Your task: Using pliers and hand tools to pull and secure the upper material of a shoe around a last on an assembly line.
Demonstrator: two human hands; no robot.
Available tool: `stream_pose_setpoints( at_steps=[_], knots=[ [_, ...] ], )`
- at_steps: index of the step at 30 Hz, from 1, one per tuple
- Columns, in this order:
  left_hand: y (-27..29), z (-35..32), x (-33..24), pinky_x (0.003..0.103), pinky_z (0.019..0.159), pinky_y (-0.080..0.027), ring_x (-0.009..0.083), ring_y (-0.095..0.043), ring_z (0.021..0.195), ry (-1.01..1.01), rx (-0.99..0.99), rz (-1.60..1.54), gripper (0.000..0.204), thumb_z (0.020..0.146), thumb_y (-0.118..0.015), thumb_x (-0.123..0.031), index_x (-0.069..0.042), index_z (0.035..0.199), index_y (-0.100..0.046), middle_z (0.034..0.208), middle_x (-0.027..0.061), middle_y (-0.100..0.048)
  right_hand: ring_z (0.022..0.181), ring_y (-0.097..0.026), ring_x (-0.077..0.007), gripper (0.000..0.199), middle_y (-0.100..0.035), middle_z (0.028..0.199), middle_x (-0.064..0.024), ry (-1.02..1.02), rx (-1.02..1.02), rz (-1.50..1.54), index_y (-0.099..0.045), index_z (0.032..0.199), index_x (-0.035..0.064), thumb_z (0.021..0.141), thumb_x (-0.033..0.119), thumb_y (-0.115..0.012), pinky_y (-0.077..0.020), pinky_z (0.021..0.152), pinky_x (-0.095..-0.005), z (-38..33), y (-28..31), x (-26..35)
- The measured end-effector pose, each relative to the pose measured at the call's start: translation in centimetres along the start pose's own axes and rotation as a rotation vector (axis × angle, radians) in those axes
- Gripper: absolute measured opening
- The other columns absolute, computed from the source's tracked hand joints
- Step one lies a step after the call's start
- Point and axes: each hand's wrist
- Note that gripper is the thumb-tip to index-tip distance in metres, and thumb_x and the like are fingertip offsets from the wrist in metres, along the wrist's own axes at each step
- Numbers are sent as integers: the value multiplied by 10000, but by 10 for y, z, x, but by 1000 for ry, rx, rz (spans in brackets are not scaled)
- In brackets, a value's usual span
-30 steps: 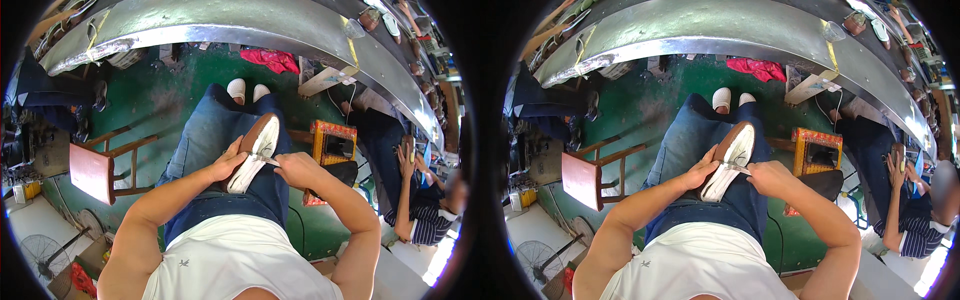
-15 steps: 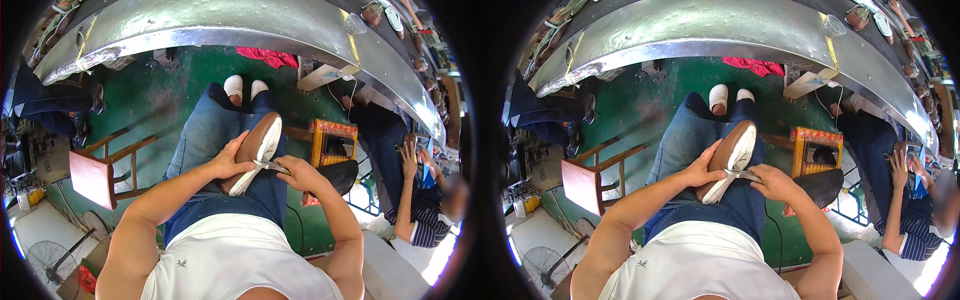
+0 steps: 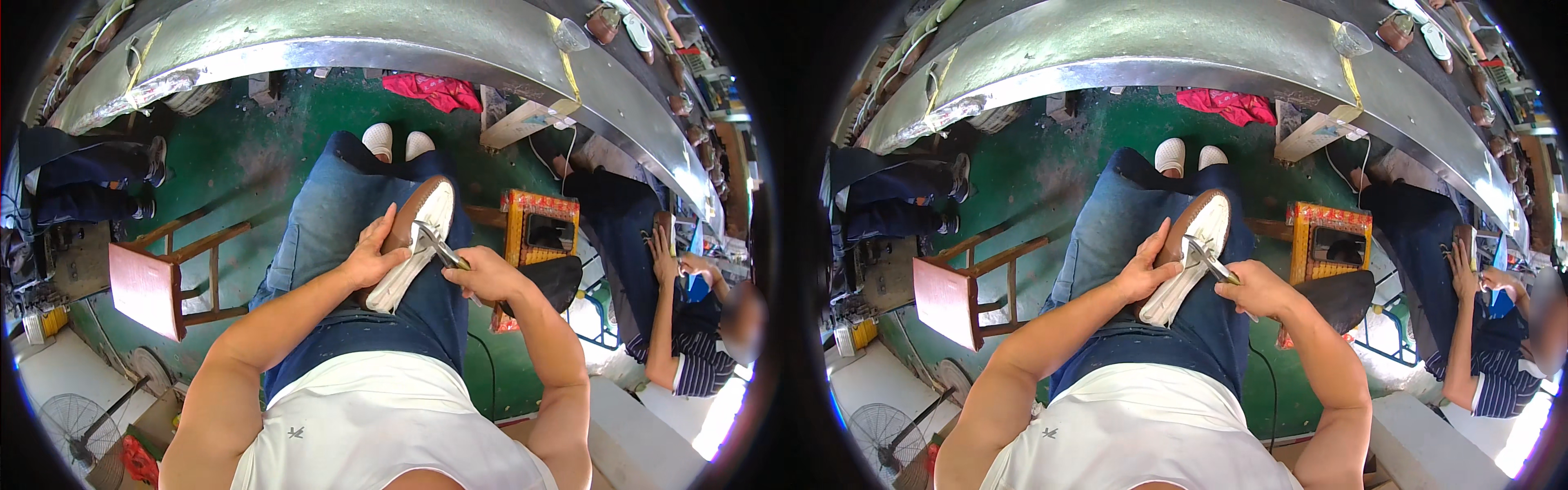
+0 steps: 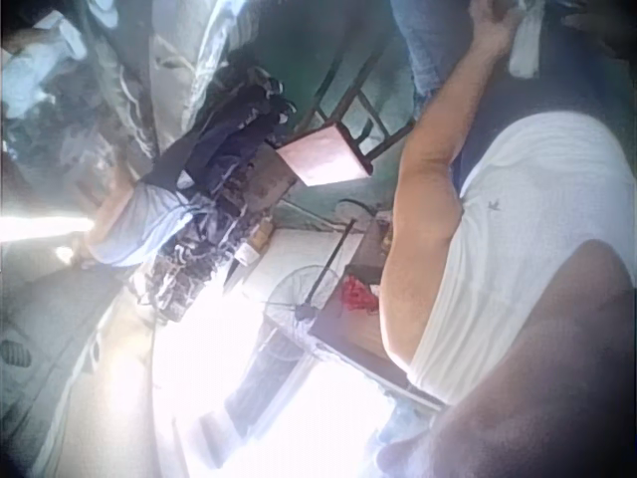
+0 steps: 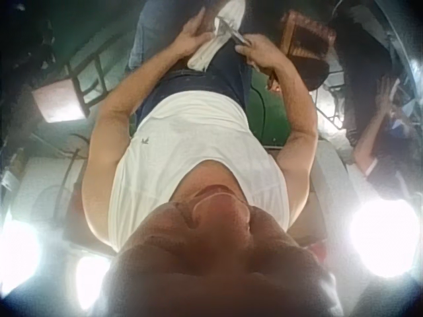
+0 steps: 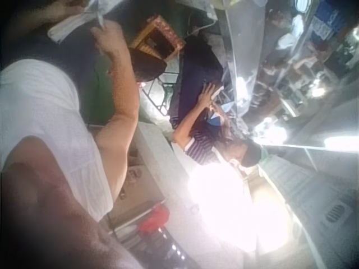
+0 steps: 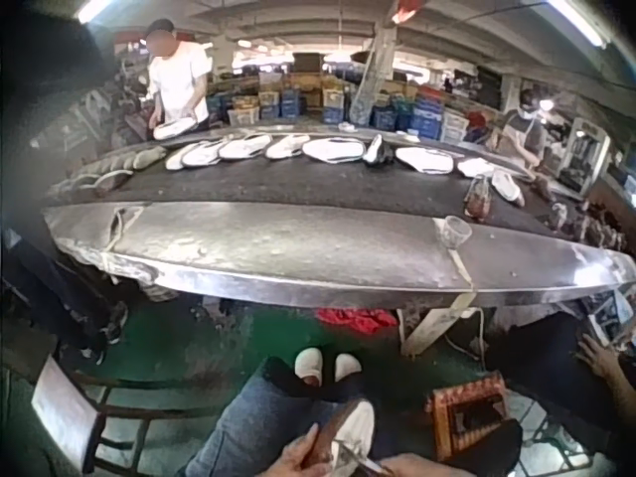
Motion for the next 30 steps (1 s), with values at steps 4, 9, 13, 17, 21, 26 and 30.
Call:
stream_pose_setpoints(
  at_steps=[4,9,13,17,21,26,30],
  knots=[
    [-6,-3,8,469,1222,-210,412,-300,1469,-206,-103,213,932,926,-684,-344,-144,1652,-135,1588,222,-339,758,-700,-390,192,-707,966,-222,139,-280,-558,-652,951,5,912,189,-687,-542,681,-486,-1,-6,4],
    [-3,-7,-3,427,1217,-245,383,-310,1488,-242,-84,281,847,972,-630,-187,-102,1648,-127,1609,231,-319,665,-685,-328,189,-685,850,-203,352,-254,-503,-631,995,16,933,188,-679,-546,610,-442,17,3,-24],
    [1,-4,4,422,1191,-312,415,-372,1447,-306,-76,259,806,992,-587,-190,-96,1644,-122,1600,238,-325,554,-526,-85,130,-634,766,-39,-51,37,426,-622,1028,37,1019,166,-611,-444,504,-247,16,-17,2],
    [5,-4,-5,429,1166,-370,468,-389,1423,-368,-59,268,764,1006,-551,-206,-130,1643,-137,1607,268,-287,528,-516,-93,164,-630,761,-37,29,-129,507,-574,968,47,1034,195,-593,-432,481,-255,27,-60,-10],
    [7,-6,-11,426,1148,-399,485,-393,1418,-374,-50,444,737,1011,-528,-193,-174,1644,-151,1624,296,-222,521,-503,-96,188,-617,768,-36,53,-362,528,-568,963,44,1044,214,-576,-420,460,-258,25,-95,-2],
    [7,-6,-14,458,1104,-448,504,-474,1342,-389,-42,483,709,1020,-492,-211,-223,1642,-152,1625,301,-199,555,-534,-99,191,-625,793,-54,51,-129,712,-578,981,40,1048,219,-573,-421,461,-247,27,-75,-18],
    [5,-10,-35,494,1039,-494,512,-562,1226,-305,24,567,680,1024,-473,-251,-261,1634,-173,1602,304,-243,673,-626,-124,215,-643,875,-69,55,73,971,-590,1066,18,1038,230,-601,-448,461,-232,21,-68,-51]
  ],
)
Point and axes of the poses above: each hand's wrist, its own z-axis towards the middle knuckle, its own y-axis out of the back of the hand, x = y × z
